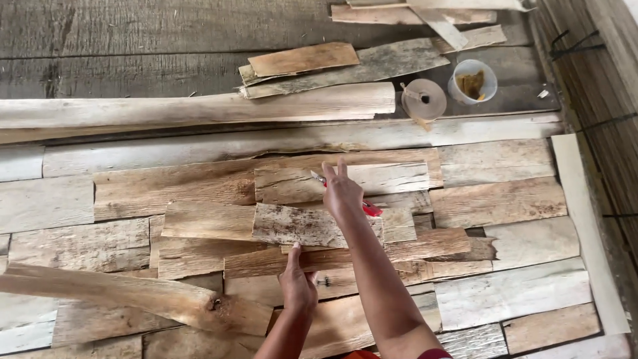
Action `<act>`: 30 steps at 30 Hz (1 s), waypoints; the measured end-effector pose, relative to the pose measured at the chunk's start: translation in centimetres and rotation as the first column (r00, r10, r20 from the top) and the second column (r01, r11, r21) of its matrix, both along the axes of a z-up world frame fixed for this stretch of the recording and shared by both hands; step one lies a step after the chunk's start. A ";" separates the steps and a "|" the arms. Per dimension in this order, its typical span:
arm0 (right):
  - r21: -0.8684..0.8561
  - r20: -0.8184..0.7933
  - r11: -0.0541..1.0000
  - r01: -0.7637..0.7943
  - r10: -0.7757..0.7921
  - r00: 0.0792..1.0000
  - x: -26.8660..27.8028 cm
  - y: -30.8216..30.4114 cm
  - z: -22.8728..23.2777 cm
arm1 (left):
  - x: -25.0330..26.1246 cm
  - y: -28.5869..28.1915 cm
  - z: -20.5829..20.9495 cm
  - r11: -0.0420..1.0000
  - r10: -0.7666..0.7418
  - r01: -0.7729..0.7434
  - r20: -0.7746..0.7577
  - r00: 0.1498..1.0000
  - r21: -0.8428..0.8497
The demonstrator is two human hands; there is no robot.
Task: The person uses a small knife to carve and shape wooden planks on a workbench. They repeatedly position, hold, and shave the wood, creating shavings and adjusting the planks throughout the process.
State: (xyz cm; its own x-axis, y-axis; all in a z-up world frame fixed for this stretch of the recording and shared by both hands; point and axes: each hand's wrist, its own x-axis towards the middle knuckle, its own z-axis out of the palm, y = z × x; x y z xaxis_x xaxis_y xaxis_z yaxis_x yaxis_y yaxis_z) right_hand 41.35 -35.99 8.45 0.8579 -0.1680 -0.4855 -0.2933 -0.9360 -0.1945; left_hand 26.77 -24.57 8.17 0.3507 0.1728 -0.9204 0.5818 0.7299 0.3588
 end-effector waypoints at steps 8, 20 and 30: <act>0.021 0.110 0.999 0.044 -0.046 0.993 1.1 -0.9 -2.5 | -0.2 0.0 -3.1 0.998 0.057 -0.057 -0.032 0.998 -0.014; 0.102 0.608 0.992 -0.074 -0.003 0.794 -6.6 0.0 11.5 | -1.8 0.3 -0.9 0.999 -0.030 0.034 0.150 0.988 -0.025; 0.141 0.244 0.989 -0.052 0.016 0.970 -13.0 2.9 9.0 | -7.2 1.3 -3.7 0.968 0.126 0.021 0.554 0.823 -0.251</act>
State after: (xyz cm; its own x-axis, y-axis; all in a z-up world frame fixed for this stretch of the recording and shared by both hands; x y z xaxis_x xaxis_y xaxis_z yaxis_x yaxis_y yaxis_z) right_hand 28.36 -33.11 17.47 0.9565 -0.0800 -0.2805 -0.1898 -0.9009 -0.3904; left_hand 19.56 -23.30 4.48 0.8149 0.0109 -0.5795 0.2900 0.8579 0.4241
